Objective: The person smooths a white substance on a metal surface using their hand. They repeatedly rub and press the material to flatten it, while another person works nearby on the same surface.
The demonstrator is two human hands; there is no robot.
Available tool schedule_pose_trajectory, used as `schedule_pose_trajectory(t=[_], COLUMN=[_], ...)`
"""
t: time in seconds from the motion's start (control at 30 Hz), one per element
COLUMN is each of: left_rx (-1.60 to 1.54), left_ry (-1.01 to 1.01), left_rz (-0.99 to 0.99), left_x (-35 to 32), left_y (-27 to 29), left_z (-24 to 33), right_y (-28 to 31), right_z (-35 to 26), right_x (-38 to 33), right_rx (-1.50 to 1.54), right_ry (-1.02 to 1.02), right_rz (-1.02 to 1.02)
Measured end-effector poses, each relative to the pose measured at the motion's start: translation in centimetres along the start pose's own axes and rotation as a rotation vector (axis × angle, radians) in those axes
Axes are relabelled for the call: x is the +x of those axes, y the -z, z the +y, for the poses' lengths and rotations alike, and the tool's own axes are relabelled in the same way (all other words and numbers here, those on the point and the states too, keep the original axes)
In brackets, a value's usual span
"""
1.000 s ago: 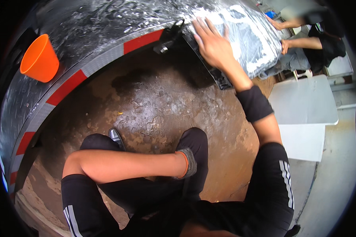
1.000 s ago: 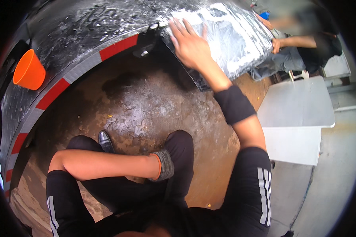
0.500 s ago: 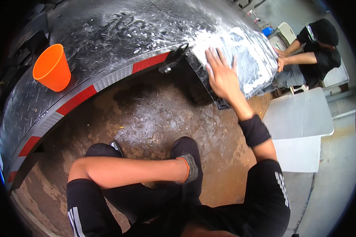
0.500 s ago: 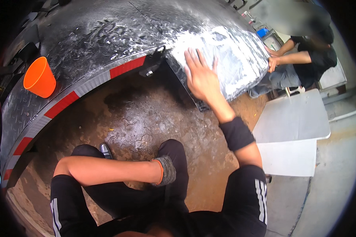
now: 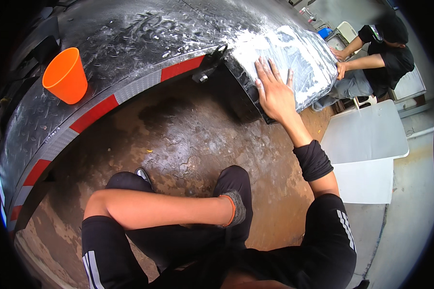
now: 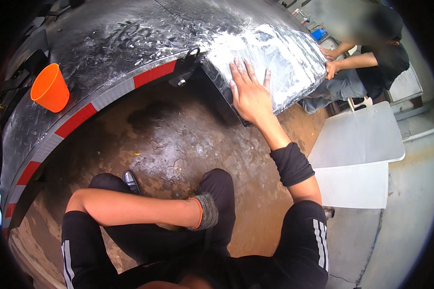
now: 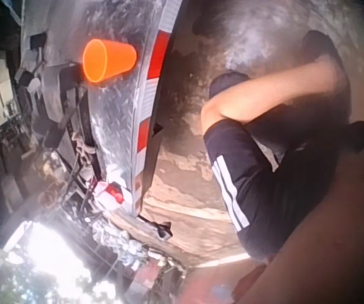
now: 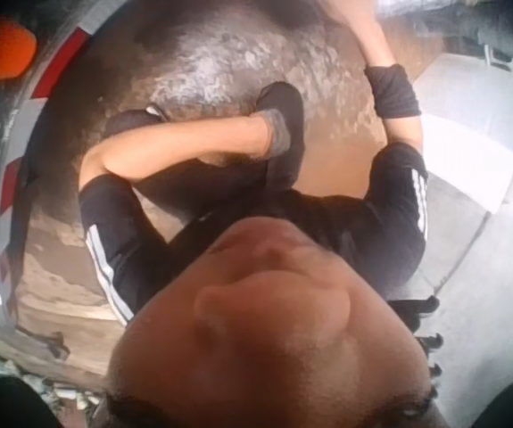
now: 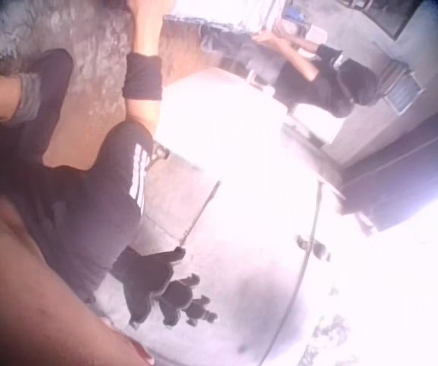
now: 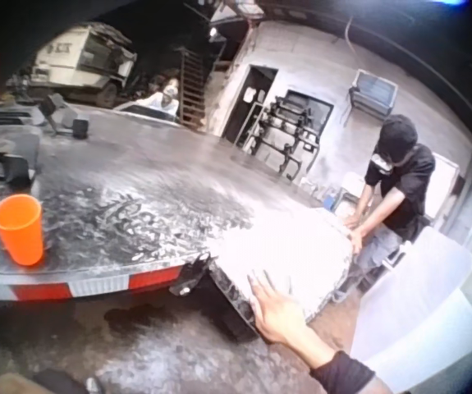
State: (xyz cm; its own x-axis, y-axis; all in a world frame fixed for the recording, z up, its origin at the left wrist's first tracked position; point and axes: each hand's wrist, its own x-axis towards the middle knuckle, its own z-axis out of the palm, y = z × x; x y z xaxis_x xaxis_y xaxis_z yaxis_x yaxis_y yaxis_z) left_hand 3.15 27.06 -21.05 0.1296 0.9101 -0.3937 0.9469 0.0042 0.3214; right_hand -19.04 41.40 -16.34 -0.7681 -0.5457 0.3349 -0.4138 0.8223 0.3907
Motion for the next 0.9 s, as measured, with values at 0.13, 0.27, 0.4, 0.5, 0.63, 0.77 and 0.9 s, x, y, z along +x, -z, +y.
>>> schedule_pose_trajectory(t=[0.13, 0.27, 0.4, 0.5, 0.63, 0.77, 0.9], left_rx=[0.016, -0.009, -0.041, -0.035, -0.04, -0.031, -0.023], left_ry=[-0.075, -0.086, -0.041, -0.003, -0.022, -0.04, -0.062], left_rz=[-0.061, -0.046, -0.025, -0.09, 0.039, 0.007, 0.036], left_x=[1.5, 2.6, 1.9, 1.8, 1.8, 1.4, 1.0], left_y=[-0.8, -1.8, -2.7, -3.2, -3.8, -2.5, -3.5], left_z=[0.9, 1.0, 0.5, -0.4, -0.7, 0.0, -0.4], right_y=[-2.5, -3.3, -2.5, -1.0, -2.7, -3.9, -3.6], right_z=[0.5, 0.3, -0.3, 0.4, 5.3, 7.6, 0.9], right_x=[6.9, 9.5, 3.9, 4.9, 10.7, 15.4, 11.4], right_rx=[0.054, 0.088, 0.124, 0.13, -0.001, -0.067, -0.028], right_ry=[0.009, 0.034, 0.105, 0.065, -0.157, -0.367, -0.208], right_rz=[0.08, 0.214, 0.052, -0.002, 0.081, 0.092, 0.002])
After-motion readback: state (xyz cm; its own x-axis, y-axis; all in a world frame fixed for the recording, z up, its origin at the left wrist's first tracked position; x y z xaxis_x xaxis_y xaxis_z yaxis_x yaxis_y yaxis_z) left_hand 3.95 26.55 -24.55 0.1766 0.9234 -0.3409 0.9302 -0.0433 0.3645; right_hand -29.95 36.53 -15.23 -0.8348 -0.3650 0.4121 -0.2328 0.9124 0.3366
